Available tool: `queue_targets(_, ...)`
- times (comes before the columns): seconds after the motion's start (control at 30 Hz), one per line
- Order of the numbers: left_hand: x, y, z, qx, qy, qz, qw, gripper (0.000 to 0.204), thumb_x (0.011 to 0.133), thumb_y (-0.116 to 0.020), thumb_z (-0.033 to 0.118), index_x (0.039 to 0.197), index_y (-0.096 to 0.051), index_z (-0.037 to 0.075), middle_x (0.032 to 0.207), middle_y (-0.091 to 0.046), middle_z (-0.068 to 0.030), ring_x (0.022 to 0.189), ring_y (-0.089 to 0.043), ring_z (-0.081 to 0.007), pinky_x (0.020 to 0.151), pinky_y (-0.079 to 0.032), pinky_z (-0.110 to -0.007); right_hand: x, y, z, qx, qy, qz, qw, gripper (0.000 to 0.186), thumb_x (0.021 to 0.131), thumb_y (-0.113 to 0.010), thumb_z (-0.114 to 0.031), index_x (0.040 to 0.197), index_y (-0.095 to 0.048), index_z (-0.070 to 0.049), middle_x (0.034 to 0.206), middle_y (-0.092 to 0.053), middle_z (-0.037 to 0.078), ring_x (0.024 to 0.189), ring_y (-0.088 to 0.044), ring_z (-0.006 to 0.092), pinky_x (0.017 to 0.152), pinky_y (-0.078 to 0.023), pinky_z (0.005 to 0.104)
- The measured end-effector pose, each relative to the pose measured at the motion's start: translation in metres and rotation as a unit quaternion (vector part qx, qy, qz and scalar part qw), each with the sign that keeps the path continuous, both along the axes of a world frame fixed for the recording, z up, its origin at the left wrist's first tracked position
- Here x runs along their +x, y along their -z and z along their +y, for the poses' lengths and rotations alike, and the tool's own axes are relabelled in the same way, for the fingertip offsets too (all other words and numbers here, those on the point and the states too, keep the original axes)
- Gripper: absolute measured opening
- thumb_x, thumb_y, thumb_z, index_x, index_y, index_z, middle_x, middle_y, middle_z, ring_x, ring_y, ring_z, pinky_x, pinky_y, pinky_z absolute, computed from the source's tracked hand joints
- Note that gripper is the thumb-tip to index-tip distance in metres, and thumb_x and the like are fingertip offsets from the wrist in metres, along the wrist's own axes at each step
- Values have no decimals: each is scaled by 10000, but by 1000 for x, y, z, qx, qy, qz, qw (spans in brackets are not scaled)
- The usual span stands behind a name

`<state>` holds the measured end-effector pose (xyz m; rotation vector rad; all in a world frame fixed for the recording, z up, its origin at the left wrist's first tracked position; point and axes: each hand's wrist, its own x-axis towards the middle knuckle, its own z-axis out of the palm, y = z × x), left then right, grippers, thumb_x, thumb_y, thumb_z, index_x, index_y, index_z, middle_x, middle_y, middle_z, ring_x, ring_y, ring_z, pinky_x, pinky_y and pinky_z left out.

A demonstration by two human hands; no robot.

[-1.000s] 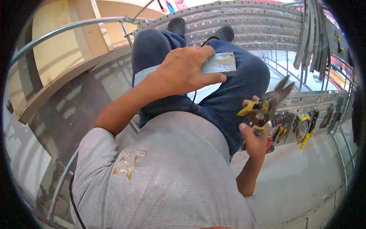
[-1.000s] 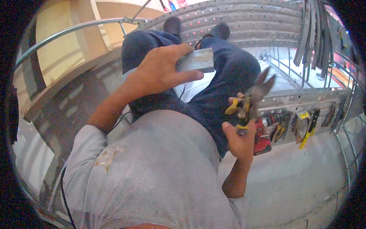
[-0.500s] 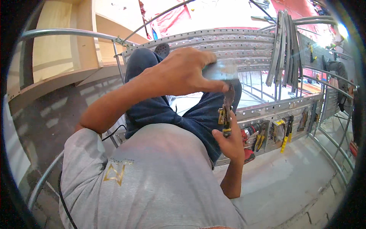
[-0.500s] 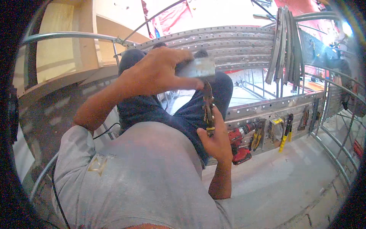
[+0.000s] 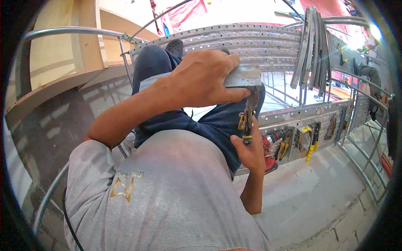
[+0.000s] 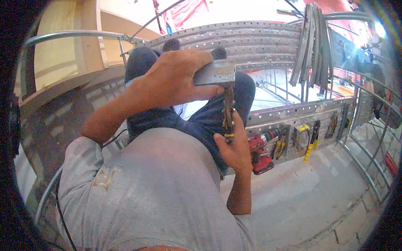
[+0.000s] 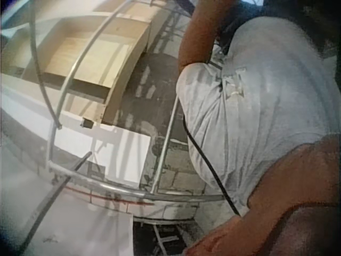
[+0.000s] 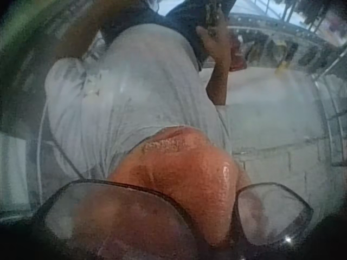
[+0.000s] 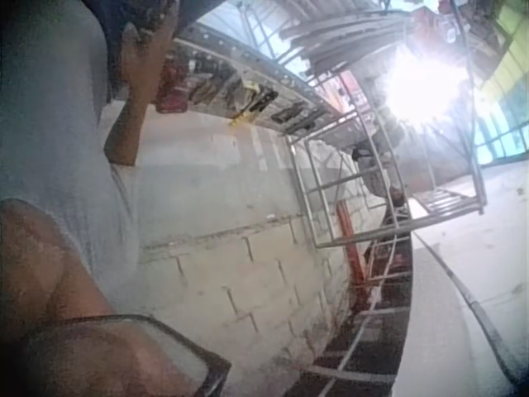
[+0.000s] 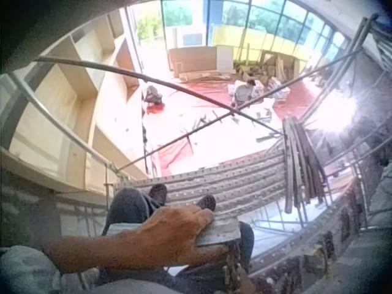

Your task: The person cuts a metal stud profile using metal snips while standing on scaffolding, then fits the piece into the metal framework on the ceiling.

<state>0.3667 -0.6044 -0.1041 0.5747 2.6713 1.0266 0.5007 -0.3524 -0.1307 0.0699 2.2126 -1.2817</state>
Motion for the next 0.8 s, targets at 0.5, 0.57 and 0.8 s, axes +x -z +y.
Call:
queue_targets(0.5,-8,6,0,46,6,-107,993,709,803,-690,632,884,-670,-73,729,-630,-266,706,-652,-412,680,-496,-472,-5,-11,-12,45,-15,7,999,774,847,-683,-98,1502,-296,45,1447,-446,289,1352,-454,416,1123,-357,438)
queue_targets(0.57,-8,1,-2,35,15,-110,993,716,807,-687,635,884,-667,-77,728,-628,-268,708,-652,-410,681,-496,-472,-5,-14,-14,40,-13,-11,999,767,848,-666,-76,1505,-288,38,1458,-437,279,1359,-449,406,1122,-357,435)
queue_targets(0.8,-4,9,-5,28,43,-71,996,718,818,-693,621,912,-669,-91,708,-621,-257,659,-636,-390,650,-490,-468,6,14,-8,15,1,52,999,747,834,-690,-105,1472,-331,44,1407,-468,256,1307,-482,392,1111,-366,417)
